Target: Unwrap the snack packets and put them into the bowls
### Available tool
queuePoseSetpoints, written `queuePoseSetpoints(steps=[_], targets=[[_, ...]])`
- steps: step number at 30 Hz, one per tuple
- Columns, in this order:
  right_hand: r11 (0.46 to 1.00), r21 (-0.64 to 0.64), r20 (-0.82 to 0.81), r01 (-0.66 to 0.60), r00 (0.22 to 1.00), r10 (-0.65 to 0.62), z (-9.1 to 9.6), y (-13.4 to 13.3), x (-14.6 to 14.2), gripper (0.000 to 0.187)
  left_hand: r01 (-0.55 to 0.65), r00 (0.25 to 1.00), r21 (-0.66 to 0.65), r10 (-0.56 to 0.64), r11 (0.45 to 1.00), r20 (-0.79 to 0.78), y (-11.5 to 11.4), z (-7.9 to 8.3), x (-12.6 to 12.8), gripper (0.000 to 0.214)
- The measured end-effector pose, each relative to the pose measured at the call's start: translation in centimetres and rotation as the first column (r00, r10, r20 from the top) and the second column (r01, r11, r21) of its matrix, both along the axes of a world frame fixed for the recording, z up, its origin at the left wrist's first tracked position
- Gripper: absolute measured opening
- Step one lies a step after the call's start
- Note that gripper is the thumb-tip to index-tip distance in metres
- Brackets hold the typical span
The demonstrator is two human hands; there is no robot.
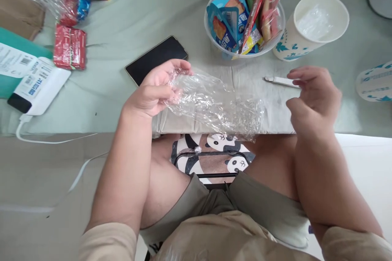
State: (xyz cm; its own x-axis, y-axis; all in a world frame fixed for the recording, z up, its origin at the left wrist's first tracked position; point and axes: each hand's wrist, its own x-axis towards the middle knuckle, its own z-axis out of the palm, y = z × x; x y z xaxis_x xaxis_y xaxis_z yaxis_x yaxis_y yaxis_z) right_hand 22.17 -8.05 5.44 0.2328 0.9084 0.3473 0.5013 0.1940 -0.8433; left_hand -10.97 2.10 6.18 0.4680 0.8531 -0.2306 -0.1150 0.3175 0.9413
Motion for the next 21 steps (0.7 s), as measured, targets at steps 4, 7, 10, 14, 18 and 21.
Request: queuePoseSetpoints(steps=[4, 7, 10, 14, 18, 21], targets=[[0.944, -0.166, -0.127, -0.284, 0.956, 0.266, 1.6, 1.9, -2.6, 0.04, 0.14, 0.99, -0.058, -0.142, 0.988, -0.026, -0.3, 0.4, 0.0, 0.055], [0.816, -0.3, -0.114, -0.493, 0.868, 0.483, 1.9, 3.6, -5.1, 0.075, 0.186, 0.982, -0.065, -0.189, 0.98, -0.031, -0.3, 0.5, 0.0, 0.056], [0.636, -0.474, -0.15, -0.609, 0.768, 0.623, 1.7, 4.0, -7.0, 0.048, 0.158, 0.987, -0.023, -0.158, 0.987, -0.01, 0.3, -0.1, -0.3, 0.065], [0.636, -0.57, -0.256, -0.52, 0.848, 0.463, 1.0, 2.9, -8.0, 0.022, -0.082, 0.997, 0.114, 0.081, 0.99, 0.014, 1.6, -1.9, -0.7, 0.07], [0.792, -0.511, -0.34, -0.333, 0.925, 0.169, -0.2, 2.0, -7.9, 0.019, -0.294, 0.956, 0.116, 0.291, 0.949, 0.044, 0.5, -3.0, 0.7, 0.048], [0.875, -0.423, -0.373, -0.238, 0.925, 0.071, -0.9, 2.0, -7.8, 0.018, -0.189, 0.982, -0.004, 0.189, 0.982, 0.018, -1.9, -2.6, 3.0, 0.072]])
